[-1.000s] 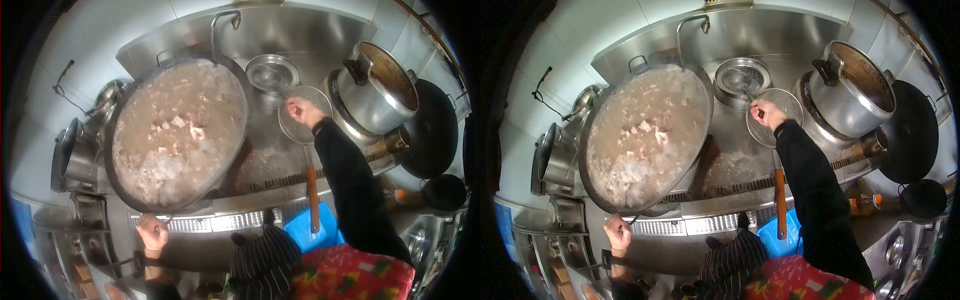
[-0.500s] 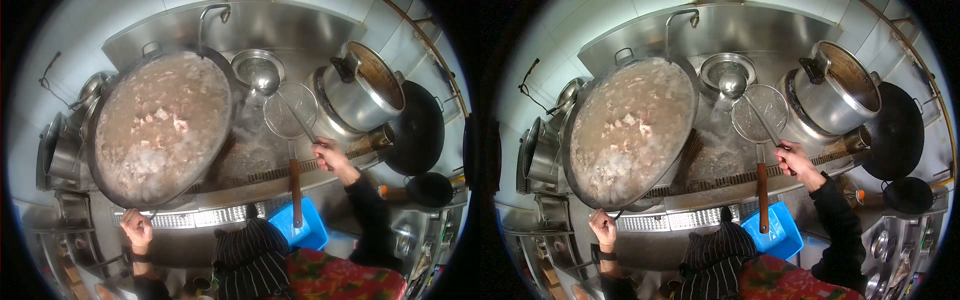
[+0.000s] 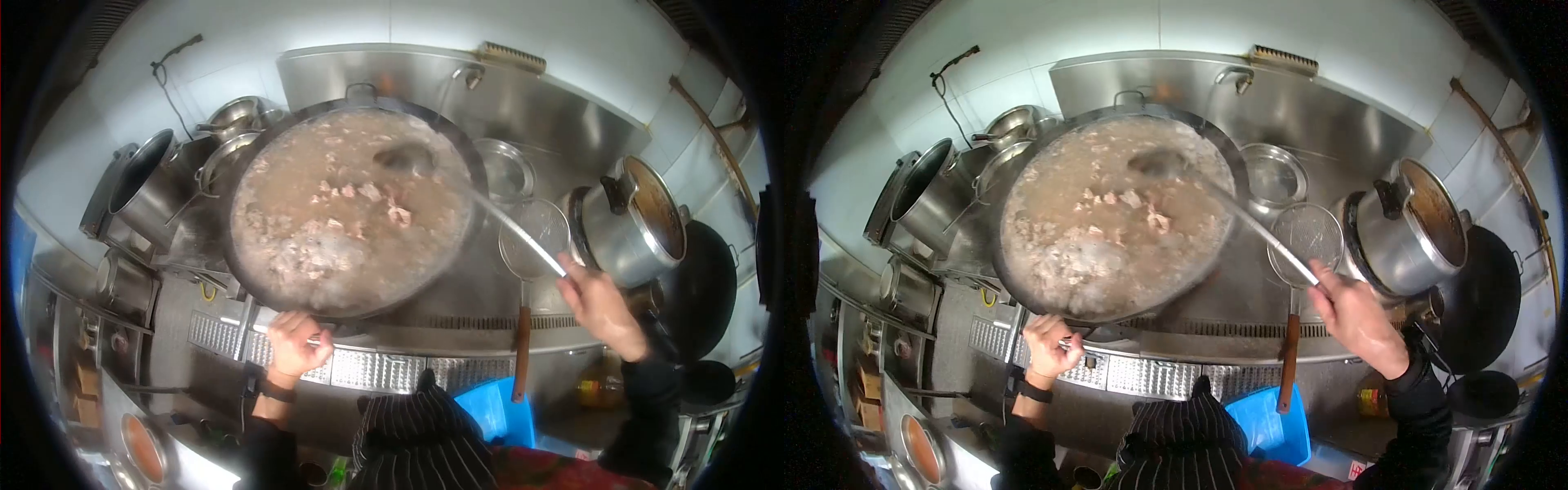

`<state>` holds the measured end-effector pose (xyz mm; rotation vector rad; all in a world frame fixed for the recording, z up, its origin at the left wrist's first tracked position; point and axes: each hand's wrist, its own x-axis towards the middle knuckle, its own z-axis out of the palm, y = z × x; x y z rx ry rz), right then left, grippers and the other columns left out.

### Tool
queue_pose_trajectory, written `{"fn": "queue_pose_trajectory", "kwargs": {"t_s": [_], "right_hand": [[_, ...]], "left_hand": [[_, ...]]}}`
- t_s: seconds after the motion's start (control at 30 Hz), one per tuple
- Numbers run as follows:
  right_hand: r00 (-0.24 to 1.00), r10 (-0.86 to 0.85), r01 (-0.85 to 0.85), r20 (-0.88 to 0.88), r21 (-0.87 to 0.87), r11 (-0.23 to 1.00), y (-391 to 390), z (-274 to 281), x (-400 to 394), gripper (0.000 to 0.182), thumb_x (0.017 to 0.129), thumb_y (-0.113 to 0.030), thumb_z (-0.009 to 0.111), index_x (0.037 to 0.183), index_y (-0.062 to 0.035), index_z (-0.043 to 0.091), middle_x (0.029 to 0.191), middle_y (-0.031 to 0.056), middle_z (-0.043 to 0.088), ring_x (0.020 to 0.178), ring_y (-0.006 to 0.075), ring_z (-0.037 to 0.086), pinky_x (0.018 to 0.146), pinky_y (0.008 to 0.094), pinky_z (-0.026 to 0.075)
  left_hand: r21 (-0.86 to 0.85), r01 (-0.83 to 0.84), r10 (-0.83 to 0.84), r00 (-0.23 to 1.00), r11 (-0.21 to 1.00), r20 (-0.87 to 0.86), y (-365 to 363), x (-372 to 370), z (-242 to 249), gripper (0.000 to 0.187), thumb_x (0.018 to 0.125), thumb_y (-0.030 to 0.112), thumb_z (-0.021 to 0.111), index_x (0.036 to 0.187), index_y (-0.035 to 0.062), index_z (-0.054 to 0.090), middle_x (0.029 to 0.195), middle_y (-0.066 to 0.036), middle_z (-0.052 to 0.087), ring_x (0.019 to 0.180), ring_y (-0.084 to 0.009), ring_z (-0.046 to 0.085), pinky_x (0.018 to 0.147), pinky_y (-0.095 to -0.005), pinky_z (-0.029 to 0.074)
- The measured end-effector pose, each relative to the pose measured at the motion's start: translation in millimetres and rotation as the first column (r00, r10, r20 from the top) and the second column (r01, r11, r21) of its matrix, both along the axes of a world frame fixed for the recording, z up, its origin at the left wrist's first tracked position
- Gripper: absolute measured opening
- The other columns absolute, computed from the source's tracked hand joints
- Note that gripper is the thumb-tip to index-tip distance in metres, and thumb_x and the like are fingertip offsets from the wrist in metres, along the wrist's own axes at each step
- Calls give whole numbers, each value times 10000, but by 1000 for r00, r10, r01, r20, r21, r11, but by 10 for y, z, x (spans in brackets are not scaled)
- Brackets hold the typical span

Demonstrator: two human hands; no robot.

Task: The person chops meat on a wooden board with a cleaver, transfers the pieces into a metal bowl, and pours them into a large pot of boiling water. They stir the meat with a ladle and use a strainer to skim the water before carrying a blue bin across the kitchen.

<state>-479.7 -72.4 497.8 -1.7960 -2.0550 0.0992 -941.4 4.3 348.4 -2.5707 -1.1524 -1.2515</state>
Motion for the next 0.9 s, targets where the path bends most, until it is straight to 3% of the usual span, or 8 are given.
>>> {"fn": "queue_pose_trajectory", "kwargs": {"t_s": [0.1, 0.2, 0.33, 0.47, 0.53, 0.7, 0.8, 0.9], "right_hand": [[973, 191, -172, 130, -143, 975, 152, -33, -348, 402, 981, -136, 582, 1303, 103, 543, 917, 302, 676, 792, 447, 682, 721, 494, 543], [945, 153, -64, 289, -296, 953, 418, -131, -820, 399, 999, -161, 543, 1283, 119, 544, 889, 328, 663, 773, 465, 677, 720, 515, 544], [953, 122, -106, 277, -71, 992, 1064, -527, -1194, 428, 992, -140, 516, 1341, 108, 497, 850, 335, 662, 812, 474, 687, 732, 530, 555], [965, 80, -46, 251, -139, 989, 1521, -580, -1415, 422, 990, -132, 495, 1339, 105, 493, 858, 319, 678, 820, 474, 691, 735, 531, 556], [974, 43, -63, 221, 84, 994, 1625, -662, -1469, 267, 974, -140, 532, 1163, 48, 541, 758, 303, 663, 753, 500, 667, 712, 572, 546], [965, -29, 36, 261, -22, 999, 2004, -891, -1780, 309, 985, -162, 506, 1165, 69, 605, 859, 304, 686, 877, 486, 685, 792, 564, 546], [970, 49, -15, 240, -141, 990, 1942, -809, -2027, 323, 950, -107, 493, 1166, 91, 629, 1038, 304, 695, 989, 446, 693, 841, 508, 567], [981, 43, 11, 188, -276, 961, 1704, -701, -2163, 240, 914, -68, 532, 1024, 55, 707, 1087, 293, 688, 1029, 451, 680, 876, 505, 558]], "left_hand": [[42, 36, -36, 999, 998, 6, 6, -29, 15, 420, 717, 300, 823, 572, 101, 482, 574, -64, 508, 516, -287, 533, 509, -393, 420], [7, 5, -5, 1000, 1000, -24, -6, -85, -50, 453, 663, 318, 885, 573, 115, 491, 575, -46, 519, 527, -261, 551, 516, -372, 441], [1, -3, 3, 999, 1000, -49, -33, -93, 3, 397, 715, 349, 854, 598, 134, 541, 602, -36, 528, 559, -245, 564, 528, -372, 455], [10, 5, -4, 998, 1000, -64, -23, -144, -15, 376, 721, 361, 847, 632, 134, 561, 611, -37, 545, 573, -250, 582, 538, -377, 463], [-14, -5, 4, 999, 1000, -50, -37, -137, -9, 376, 722, 364, 844, 632, 132, 562, 621, -37, 563, 583, -255, 595, 541, -379, 469], [-14, -39, 38, 997, 999, -72, -64, -132, 31, 366, 726, 373, 841, 640, 133, 578, 613, -40, 587, 569, -266, 614, 520, -382, 484], [2, -40, 40, 998, 999, -52, -66, -117, 13, 370, 729, 379, 835, 635, 132, 576, 610, -40, 588, 563, -273, 609, 522, -385, 483], [-37, -57, 54, 996, 998, -71, -62, -125, -18, 375, 727, 387, 834, 632, 131, 576, 605, -45, 587, 559, -277, 608, 520, -386, 482]]}}
